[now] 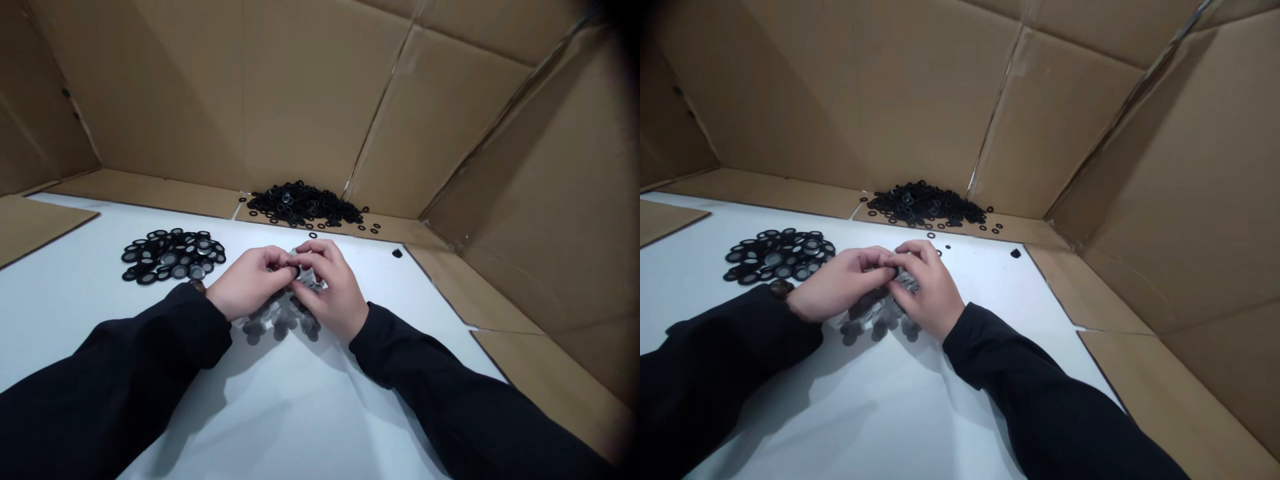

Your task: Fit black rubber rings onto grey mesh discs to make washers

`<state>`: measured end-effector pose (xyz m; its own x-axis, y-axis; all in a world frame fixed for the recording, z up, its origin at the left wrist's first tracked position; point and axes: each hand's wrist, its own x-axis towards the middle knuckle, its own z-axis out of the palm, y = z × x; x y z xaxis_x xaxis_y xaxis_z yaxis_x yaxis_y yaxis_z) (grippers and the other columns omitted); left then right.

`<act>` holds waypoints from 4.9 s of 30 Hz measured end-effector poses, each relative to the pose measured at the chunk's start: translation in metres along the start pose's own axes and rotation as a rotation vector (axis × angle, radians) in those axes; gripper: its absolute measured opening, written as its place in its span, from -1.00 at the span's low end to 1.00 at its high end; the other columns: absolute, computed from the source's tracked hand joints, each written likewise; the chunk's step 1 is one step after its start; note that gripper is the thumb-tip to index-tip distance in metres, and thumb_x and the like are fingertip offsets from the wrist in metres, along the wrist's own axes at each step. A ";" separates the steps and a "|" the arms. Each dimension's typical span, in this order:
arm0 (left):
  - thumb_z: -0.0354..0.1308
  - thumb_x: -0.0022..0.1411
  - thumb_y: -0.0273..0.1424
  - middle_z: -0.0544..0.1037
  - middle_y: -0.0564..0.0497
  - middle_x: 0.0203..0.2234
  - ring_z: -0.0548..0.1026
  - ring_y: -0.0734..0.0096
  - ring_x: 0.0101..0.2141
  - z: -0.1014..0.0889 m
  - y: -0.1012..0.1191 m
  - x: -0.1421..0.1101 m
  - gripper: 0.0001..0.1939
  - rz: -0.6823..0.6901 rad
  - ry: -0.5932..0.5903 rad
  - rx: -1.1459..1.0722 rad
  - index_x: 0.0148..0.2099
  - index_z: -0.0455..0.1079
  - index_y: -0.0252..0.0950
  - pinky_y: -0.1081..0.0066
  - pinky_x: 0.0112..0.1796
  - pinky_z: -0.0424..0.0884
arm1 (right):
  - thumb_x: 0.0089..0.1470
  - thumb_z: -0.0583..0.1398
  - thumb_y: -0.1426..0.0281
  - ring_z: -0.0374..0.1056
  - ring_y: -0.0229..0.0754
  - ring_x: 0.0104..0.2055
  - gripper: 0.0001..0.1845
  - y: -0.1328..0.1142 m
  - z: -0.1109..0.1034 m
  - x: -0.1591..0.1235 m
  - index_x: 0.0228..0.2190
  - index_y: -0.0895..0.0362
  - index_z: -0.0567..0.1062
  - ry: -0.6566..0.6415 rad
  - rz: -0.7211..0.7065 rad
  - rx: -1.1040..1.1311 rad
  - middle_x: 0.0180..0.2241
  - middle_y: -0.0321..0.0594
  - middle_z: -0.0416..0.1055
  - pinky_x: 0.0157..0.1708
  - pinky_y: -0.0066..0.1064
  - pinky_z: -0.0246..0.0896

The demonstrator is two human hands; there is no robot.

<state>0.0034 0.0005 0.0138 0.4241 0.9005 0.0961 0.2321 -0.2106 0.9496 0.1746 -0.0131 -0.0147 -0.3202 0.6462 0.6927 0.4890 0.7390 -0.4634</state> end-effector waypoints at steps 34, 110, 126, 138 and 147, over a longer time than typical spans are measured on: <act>-0.07 0.21 -0.37 0.59 -0.21 -0.30 0.49 0.05 -0.28 -0.115 -0.003 0.001 -0.69 -0.036 0.415 0.989 -0.23 0.51 -0.27 0.26 -0.31 0.29 | 0.09 0.16 0.48 0.24 -0.02 0.10 -0.52 0.109 0.032 0.120 0.08 0.24 0.41 -0.211 0.384 -0.431 0.06 0.08 0.30 0.17 -0.25 0.04; 0.06 0.17 -0.29 0.52 0.03 -0.40 0.41 0.43 -0.46 0.007 -0.010 -0.003 -0.82 0.098 0.109 0.389 -0.30 0.43 -0.27 0.45 -0.42 0.31 | 0.00 0.24 0.24 0.18 -0.31 -0.54 -0.75 0.002 0.002 -0.007 -0.49 0.19 0.49 -0.031 0.659 0.241 -0.58 -0.31 0.34 -0.55 -0.46 0.07; 0.05 0.17 -0.35 0.51 0.04 -0.48 0.36 0.42 -0.49 0.007 -0.006 -0.004 -0.85 0.101 0.133 0.438 -0.33 0.43 -0.26 0.42 -0.45 0.24 | 0.04 0.21 0.21 0.18 -0.31 -0.54 -0.74 0.000 0.002 -0.007 -0.49 0.17 0.47 -0.082 0.636 0.231 -0.58 -0.31 0.34 -0.54 -0.46 0.08; 0.05 0.16 -0.35 0.39 0.05 -0.59 0.29 0.43 -0.55 0.009 -0.010 -0.004 -0.86 0.105 0.037 0.434 -0.43 0.34 -0.24 0.43 -0.54 0.15 | 0.11 0.14 0.29 0.18 -0.29 -0.49 -0.83 -0.001 0.000 -0.006 -0.43 0.14 0.40 -0.129 0.502 0.163 -0.52 -0.32 0.30 -0.48 -0.44 0.09; -0.01 0.26 -0.31 0.40 0.06 -0.53 0.30 0.45 -0.51 0.011 -0.009 -0.002 -0.79 0.092 0.091 0.358 -0.41 0.27 -0.25 0.44 -0.48 0.19 | 0.19 0.06 0.23 0.10 -0.31 -0.50 -0.75 -0.002 0.002 -0.005 -0.44 0.12 0.32 -0.156 0.581 0.296 -0.55 -0.38 0.17 -0.49 -0.45 0.05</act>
<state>0.0104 -0.0034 0.0018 0.3817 0.8985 0.2170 0.4950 -0.3969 0.7730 0.1741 -0.0172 -0.0182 -0.1963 0.9584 0.2073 0.3807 0.2693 -0.8846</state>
